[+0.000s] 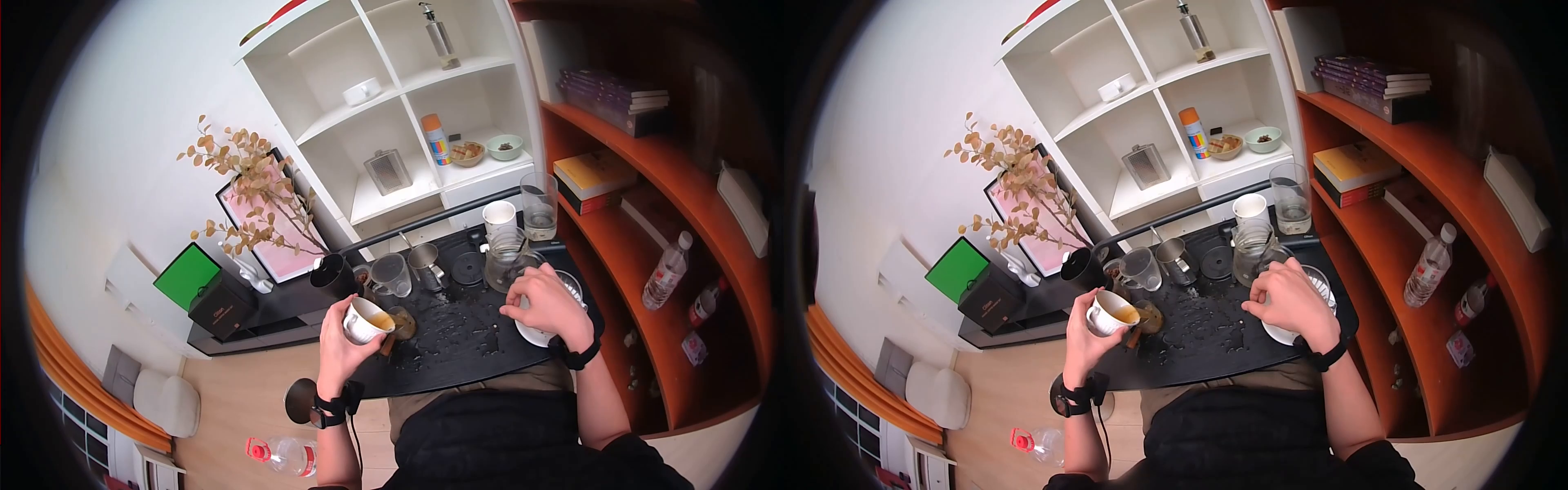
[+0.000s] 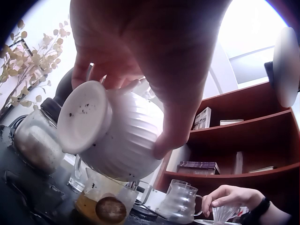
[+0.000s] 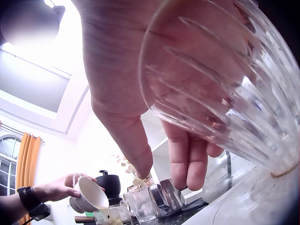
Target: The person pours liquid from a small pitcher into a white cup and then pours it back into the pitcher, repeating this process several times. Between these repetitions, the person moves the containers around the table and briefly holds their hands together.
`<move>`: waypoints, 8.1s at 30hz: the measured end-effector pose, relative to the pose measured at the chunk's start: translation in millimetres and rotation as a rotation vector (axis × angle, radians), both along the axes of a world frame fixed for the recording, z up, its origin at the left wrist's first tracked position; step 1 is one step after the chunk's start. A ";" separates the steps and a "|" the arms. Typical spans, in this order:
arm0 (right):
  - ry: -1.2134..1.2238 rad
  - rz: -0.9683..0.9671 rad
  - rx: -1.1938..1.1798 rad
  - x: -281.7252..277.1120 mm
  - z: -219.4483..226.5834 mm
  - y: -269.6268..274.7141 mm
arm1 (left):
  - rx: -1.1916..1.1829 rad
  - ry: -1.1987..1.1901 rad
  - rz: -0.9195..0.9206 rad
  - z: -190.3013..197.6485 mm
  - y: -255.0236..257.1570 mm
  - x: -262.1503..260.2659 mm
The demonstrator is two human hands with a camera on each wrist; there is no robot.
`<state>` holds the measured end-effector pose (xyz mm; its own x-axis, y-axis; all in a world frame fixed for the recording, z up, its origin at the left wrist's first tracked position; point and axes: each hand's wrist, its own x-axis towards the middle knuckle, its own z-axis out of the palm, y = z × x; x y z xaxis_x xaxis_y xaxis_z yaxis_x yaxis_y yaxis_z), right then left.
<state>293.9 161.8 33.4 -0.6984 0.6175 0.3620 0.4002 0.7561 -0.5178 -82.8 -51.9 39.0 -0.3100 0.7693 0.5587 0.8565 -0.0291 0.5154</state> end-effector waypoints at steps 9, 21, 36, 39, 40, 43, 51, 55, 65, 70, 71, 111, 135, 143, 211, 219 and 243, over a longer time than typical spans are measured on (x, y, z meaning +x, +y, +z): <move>0.000 -0.004 0.010 -0.6 0.4 -0.8 | -0.184 0.185 -0.010 31.5 8.6 -2.9; 0.002 0.002 0.025 -0.1 -1.3 0.5 | -0.315 0.381 -0.198 56.0 33.2 -14.5; 0.011 -0.004 0.015 -0.6 -1.0 0.5 | -0.390 0.398 -0.194 67.2 34.9 -8.3; 0.014 -0.005 0.020 -0.1 -3.4 1.6 | -0.346 0.342 -0.169 63.2 30.4 -7.1; 0.019 -0.002 0.024 -0.2 -4.2 1.8 | -0.310 0.311 -0.149 61.5 28.7 -6.1; 0.018 -0.003 0.031 -0.7 -4.4 1.7 | -0.224 0.248 -0.111 58.0 23.5 -3.6; 0.011 0.001 0.036 -1.0 -1.2 -0.4 | 0.066 -0.104 -0.137 29.3 16.9 1.7; 0.007 -0.001 0.032 -1.1 -2.2 0.4 | 0.094 -0.257 -0.151 22.1 16.4 36.5; 0.003 -0.022 0.020 -0.8 -1.4 -0.9 | 0.052 -0.039 -0.070 -2.4 42.4 109.5; 0.029 -0.001 0.032 -0.2 -3.0 -0.3 | 0.003 -0.041 -0.044 -22.4 55.2 113.0; 0.029 -0.001 0.031 -0.2 -3.2 -0.2 | 0.000 -0.012 -0.039 -25.0 56.8 113.0; -0.031 -0.003 -0.002 -3.3 -0.7 2.1 | -0.336 -0.369 0.158 -76.0 2.3 30.7; -0.007 -0.015 0.009 -3.1 -2.6 0.8 | -0.116 -0.286 0.253 -12.6 5.7 63.6; -0.005 -0.012 0.017 -2.3 -2.1 0.3 | -0.120 -0.201 0.267 -2.6 13.7 73.1; 0.001 -0.008 0.043 -1.4 -1.8 -1.2 | 0.022 -0.136 0.228 -18.2 14.7 75.9; -0.007 -0.010 0.048 -2.1 -2.1 -0.6 | -0.013 -0.335 0.283 -31.8 3.0 48.7; -0.028 -0.021 0.010 -2.6 -2.6 0.0 | -0.427 -0.350 0.194 -49.9 -8.2 37.6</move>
